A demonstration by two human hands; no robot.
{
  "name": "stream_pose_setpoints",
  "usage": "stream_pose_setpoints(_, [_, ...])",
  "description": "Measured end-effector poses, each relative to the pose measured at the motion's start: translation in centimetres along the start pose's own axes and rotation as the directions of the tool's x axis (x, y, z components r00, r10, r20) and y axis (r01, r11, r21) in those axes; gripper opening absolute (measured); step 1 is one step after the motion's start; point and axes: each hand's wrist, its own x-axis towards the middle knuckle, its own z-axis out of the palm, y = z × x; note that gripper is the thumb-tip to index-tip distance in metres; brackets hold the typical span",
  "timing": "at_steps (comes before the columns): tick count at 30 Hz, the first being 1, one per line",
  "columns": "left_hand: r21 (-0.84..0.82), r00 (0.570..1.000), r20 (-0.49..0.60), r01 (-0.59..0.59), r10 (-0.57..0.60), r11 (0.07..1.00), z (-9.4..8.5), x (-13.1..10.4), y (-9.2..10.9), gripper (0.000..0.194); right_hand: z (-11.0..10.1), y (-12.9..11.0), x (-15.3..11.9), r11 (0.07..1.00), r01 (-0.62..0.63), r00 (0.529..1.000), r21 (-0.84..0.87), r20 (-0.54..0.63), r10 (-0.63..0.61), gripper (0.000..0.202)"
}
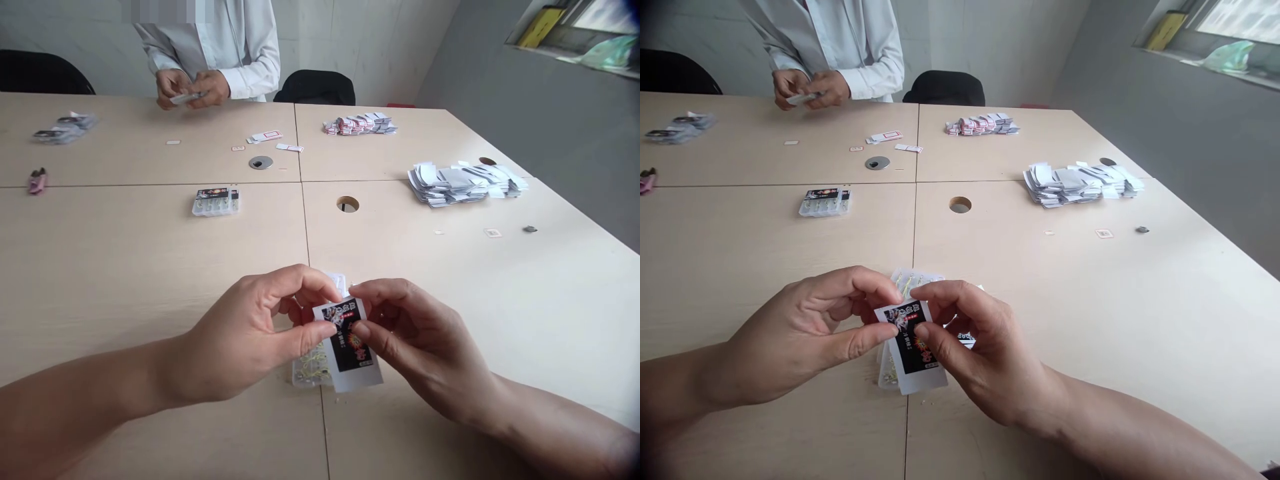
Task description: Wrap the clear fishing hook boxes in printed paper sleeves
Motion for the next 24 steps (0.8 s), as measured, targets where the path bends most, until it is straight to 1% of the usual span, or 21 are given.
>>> stream_pose_setpoints(2, [0.025, 1.0, -0.024, -0.005, 0.005, 1.0, 0.13, -0.09, 0.09, 0.014, -0.12, -0.11, -0.18, 0.996, 0.038, 0.999, -0.086, 0.005, -0.038, 0.018])
stream_pose_setpoints(5, [0.028, 1.0, -0.03, -0.007, 0.008, 1.0, 0.27, -0.12, 0.19, 0.014, -0.26, -0.25, -0.36, 0.977, 0.076, 0.997, -0.2, -0.004, -0.079, 0.012])
stream_pose_setpoints(8, [0.007, 1.0, -0.025, -0.01, 0.01, 1.0, 0.29, -0.14, 0.11, 0.013, -0.38, -0.31, -0.38, 0.968, 0.081, 0.996, -0.237, -0.017, -0.088, 0.009])
stream_pose_setpoints(14, [-0.017, 0.999, -0.036, 0.007, -0.007, 1.0, 0.26, 0.08, 0.12, 0.011, -0.57, -0.25, -0.32, 0.951, 0.112, 0.992, -0.288, -0.029, -0.126, 0.01])
stream_pose_setpoints(17, [-0.038, 0.998, -0.044, 0.049, -0.051, 0.998, 0.28, 0.27, 0.29, 0.007, -0.56, -0.34, -0.24, 0.954, 0.098, 0.993, -0.283, -0.034, -0.112, 0.009])
stream_pose_setpoints(19, [-0.076, 0.995, -0.03, 0.09, -0.093, 0.993, 0.25, 0.3, 0.33, 0.004, -0.55, -0.47, -0.15, 0.962, 0.078, 0.994, -0.263, -0.049, -0.094, 0.008])
stream_pose_setpoints(24, [-0.224, 0.983, 0.029, 0.182, -0.18, 0.957, 0.08, 0.25, 0.22, 0.008, -0.52, -0.82, 0.07, 0.981, 0.019, 0.995, -0.192, -0.094, -0.037, 0.011])
